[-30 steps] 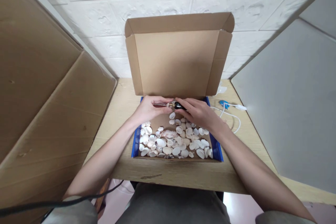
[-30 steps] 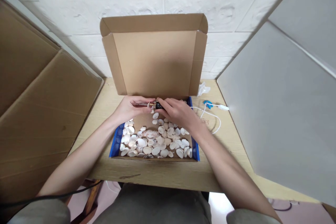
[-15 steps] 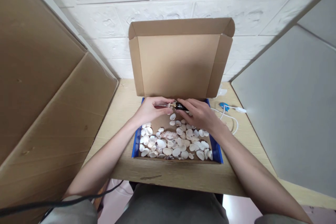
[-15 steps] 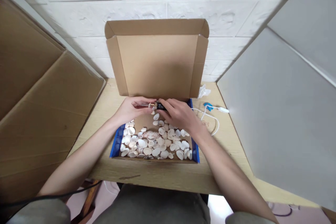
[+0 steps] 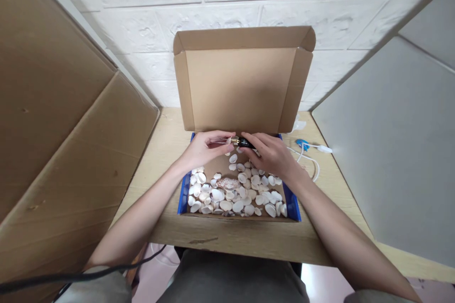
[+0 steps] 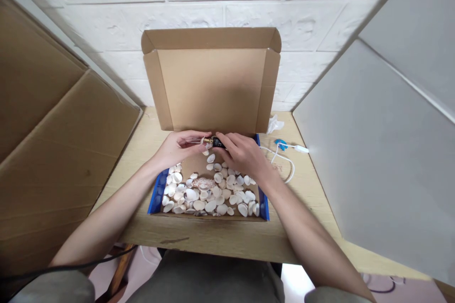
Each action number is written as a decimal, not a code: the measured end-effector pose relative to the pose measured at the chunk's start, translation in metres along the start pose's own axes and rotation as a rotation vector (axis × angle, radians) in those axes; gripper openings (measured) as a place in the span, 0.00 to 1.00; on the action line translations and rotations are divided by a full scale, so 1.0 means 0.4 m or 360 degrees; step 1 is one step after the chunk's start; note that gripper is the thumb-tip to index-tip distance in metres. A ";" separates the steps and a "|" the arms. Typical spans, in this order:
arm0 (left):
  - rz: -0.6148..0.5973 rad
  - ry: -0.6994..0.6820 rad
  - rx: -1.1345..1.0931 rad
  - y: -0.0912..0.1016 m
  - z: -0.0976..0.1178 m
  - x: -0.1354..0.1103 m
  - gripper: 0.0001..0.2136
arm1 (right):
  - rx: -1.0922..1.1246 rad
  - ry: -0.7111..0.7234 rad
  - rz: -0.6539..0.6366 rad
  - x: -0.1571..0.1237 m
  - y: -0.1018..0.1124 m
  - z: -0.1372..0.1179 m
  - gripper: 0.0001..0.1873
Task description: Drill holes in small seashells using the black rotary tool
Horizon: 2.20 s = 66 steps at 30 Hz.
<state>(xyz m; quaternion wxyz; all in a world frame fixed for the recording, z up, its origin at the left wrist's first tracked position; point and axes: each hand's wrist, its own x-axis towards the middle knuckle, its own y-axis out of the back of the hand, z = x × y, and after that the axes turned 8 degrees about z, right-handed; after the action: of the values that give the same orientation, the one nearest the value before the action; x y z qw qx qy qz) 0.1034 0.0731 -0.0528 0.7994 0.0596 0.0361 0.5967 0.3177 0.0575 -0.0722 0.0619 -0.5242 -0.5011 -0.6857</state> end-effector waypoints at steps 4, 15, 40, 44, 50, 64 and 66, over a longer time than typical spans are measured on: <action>0.0045 -0.0012 -0.0013 0.000 -0.001 -0.001 0.18 | -0.0020 0.0009 0.0017 0.001 0.002 0.000 0.18; 0.0116 -0.0053 -0.0035 0.001 -0.004 -0.003 0.17 | -0.0014 -0.0034 0.0005 -0.004 -0.002 0.003 0.17; 0.0117 -0.0034 0.0057 0.018 -0.005 -0.005 0.19 | -0.0244 0.0026 0.0019 0.003 0.011 0.009 0.16; 0.0114 -0.0037 0.0084 0.016 -0.008 -0.004 0.19 | -0.0204 0.0014 0.0007 0.000 0.008 0.008 0.13; 0.0133 -0.0054 0.0098 0.010 -0.003 -0.006 0.19 | -0.0170 -0.0051 -0.0032 -0.006 0.008 0.007 0.12; 0.0147 -0.0017 0.0134 0.009 -0.003 -0.007 0.20 | -0.0137 -0.0073 -0.0070 -0.012 0.005 0.009 0.12; 0.0144 -0.0005 0.0106 0.010 -0.004 -0.007 0.20 | -0.0208 -0.0019 0.0007 -0.006 0.008 0.007 0.12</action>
<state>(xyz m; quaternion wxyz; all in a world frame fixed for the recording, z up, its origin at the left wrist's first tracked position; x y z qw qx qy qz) 0.0986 0.0715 -0.0537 0.7692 0.0888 0.0518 0.6306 0.3226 0.0571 -0.0722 0.0259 -0.5324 -0.4543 -0.7137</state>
